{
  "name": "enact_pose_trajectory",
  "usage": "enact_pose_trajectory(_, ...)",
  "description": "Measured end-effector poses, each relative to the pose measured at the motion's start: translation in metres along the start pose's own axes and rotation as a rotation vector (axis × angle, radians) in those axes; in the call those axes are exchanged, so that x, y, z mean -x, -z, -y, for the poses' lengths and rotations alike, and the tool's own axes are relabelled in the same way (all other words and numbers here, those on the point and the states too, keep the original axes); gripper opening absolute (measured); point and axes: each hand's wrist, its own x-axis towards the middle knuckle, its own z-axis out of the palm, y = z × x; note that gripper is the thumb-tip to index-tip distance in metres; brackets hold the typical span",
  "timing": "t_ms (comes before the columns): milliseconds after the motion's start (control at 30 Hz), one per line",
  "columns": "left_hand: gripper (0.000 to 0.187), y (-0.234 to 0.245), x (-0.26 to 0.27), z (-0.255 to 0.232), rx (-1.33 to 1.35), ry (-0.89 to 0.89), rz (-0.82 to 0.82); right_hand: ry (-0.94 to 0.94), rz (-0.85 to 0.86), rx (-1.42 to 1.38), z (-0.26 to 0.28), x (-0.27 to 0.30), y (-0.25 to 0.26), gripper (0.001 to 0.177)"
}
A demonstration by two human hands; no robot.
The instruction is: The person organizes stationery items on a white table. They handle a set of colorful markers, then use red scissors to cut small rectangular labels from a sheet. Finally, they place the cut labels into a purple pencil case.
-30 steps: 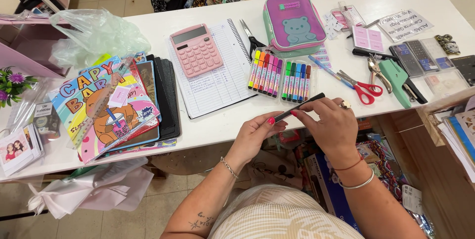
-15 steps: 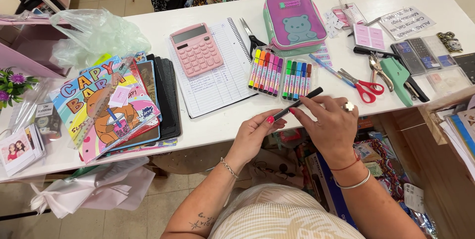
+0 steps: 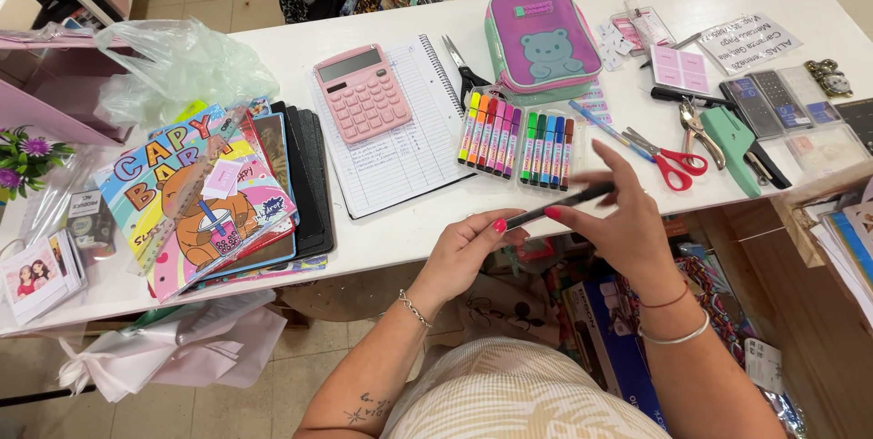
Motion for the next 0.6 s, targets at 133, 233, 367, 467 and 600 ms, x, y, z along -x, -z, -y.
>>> enact_pose_trajectory(133, 0.034, 0.002, -0.001, -0.005, -0.019, 0.001, 0.033, -0.082, 0.023, -0.036, -0.009, -0.001, 0.004, 0.095)
enact_pose_trajectory(233, 0.034, 0.005, -0.003, -0.006, 0.000, 0.016, 0.043, -0.092, 0.038, -0.082, -0.016, -0.002, 0.009, 0.085)
enact_pose_trajectory(367, 0.035, 0.005, -0.006, -0.006, 0.039, 0.068, 0.052, -0.042, 0.108, -0.084, -0.020, -0.002, 0.013, 0.065)
enact_pose_trajectory(467, 0.035, 0.002, -0.007, -0.010, 0.039, 0.114, 0.050, 0.028, 0.099, -0.021, -0.025, -0.005, 0.013, 0.048)
enact_pose_trajectory(600, 0.036, -0.003, -0.010, -0.020, 0.019, 0.147, 0.044, 0.238, 0.084, 0.107, -0.025, -0.008, 0.017, 0.045)
